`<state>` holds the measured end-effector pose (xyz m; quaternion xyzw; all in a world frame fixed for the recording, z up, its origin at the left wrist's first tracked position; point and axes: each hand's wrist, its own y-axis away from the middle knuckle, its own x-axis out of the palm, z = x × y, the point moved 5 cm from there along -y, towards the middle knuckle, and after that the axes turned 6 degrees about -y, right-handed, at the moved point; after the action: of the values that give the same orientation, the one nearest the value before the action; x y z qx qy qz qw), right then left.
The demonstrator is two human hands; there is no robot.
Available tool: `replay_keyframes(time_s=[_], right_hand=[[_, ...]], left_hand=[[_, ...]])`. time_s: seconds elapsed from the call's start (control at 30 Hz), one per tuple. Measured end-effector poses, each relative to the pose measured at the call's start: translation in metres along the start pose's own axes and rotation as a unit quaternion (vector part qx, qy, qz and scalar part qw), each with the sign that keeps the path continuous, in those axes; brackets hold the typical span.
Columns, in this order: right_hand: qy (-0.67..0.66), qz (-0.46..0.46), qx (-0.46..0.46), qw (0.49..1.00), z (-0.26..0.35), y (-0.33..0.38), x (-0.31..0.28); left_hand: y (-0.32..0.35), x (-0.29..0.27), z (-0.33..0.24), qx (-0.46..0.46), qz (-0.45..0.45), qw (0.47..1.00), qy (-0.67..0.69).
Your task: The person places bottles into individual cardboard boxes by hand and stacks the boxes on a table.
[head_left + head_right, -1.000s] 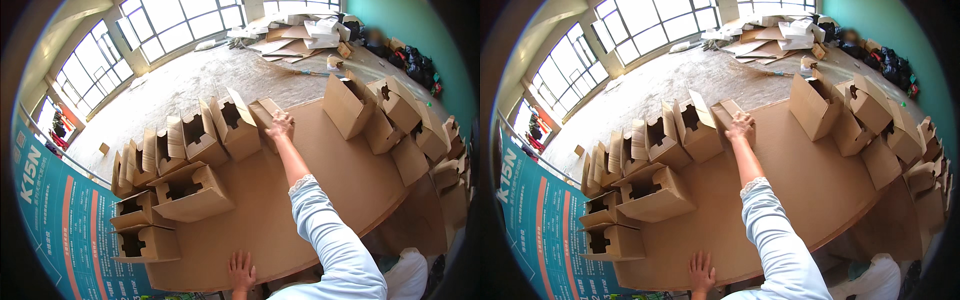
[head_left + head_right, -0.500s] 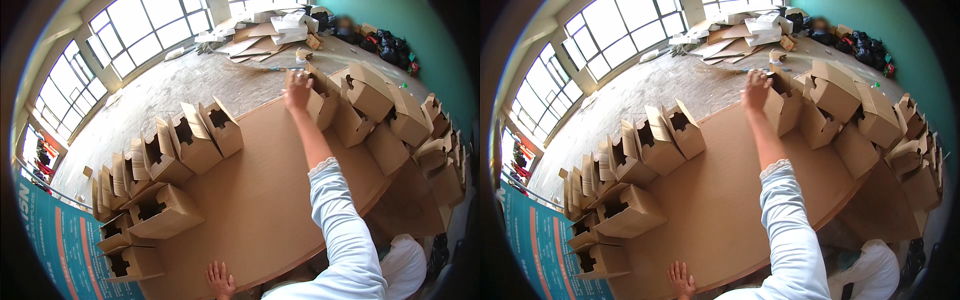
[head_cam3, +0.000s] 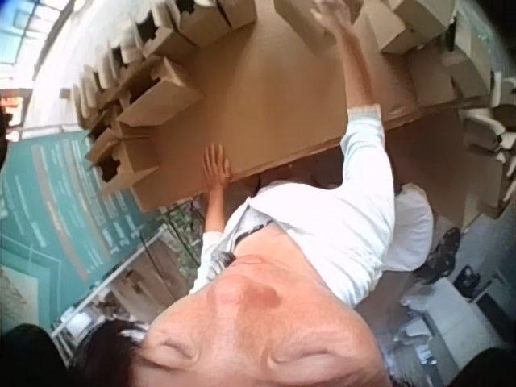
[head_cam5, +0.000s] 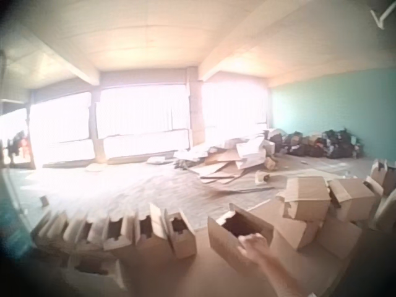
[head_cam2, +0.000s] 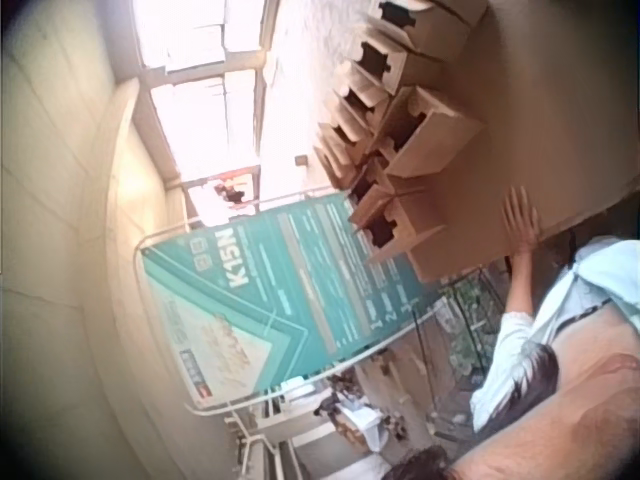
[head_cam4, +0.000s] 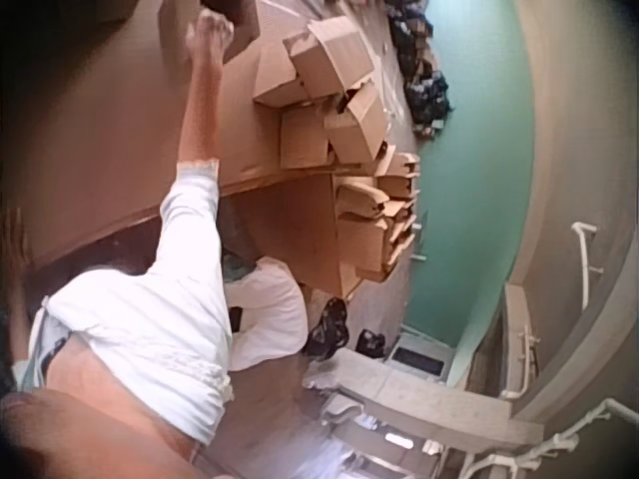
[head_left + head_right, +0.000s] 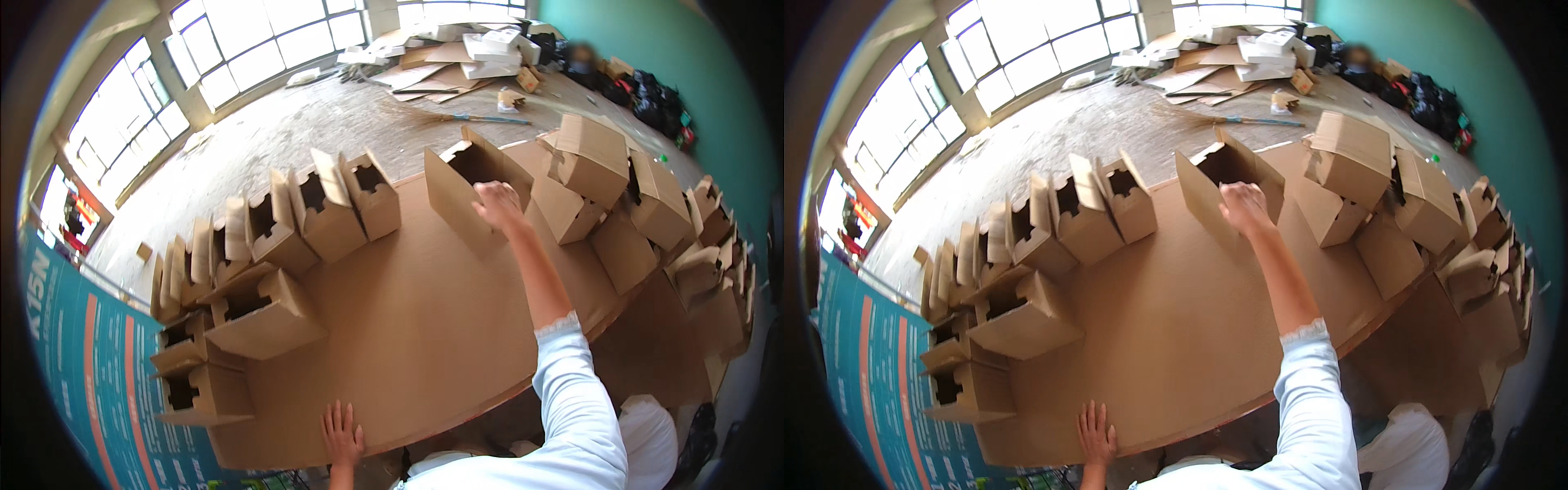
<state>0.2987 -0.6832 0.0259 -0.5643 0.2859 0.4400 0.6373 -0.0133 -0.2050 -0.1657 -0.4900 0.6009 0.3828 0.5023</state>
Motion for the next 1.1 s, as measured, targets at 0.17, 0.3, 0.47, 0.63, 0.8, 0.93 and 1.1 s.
replay_keyframes(time_s=[0.17,0.3,0.47,0.63,0.8,0.93,1.1], right_hand=[[-0.127,0.134,0.022,0.983,0.080,0.097,-0.033],[-0.224,0.139,-0.141,0.954,0.175,0.159,-0.044],[-0.287,0.225,-0.321,0.874,0.301,0.221,-0.050],[-0.265,0.252,-0.404,0.839,0.410,0.267,-0.063],[-0.264,0.263,-0.441,0.817,0.489,0.298,-0.064],[-0.196,0.275,-0.439,0.833,0.513,0.298,-0.064],[-0.165,0.266,-0.363,0.878,0.511,0.293,-0.070]], left_hand=[[-0.001,-0.008,-0.001,0.003,0.000,1.000,0.001],[0.008,-0.003,0.008,0.003,-0.025,0.999,0.045],[0.063,-0.002,0.052,-0.038,-0.125,0.972,0.195],[0.223,-0.079,0.172,-0.236,-0.273,0.922,0.139],[0.458,-0.076,0.338,-0.506,-0.291,0.812,0.010],[0.620,0.049,0.409,-0.641,-0.006,0.767,-0.015],[0.701,0.154,0.394,-0.678,0.228,0.680,0.160]])
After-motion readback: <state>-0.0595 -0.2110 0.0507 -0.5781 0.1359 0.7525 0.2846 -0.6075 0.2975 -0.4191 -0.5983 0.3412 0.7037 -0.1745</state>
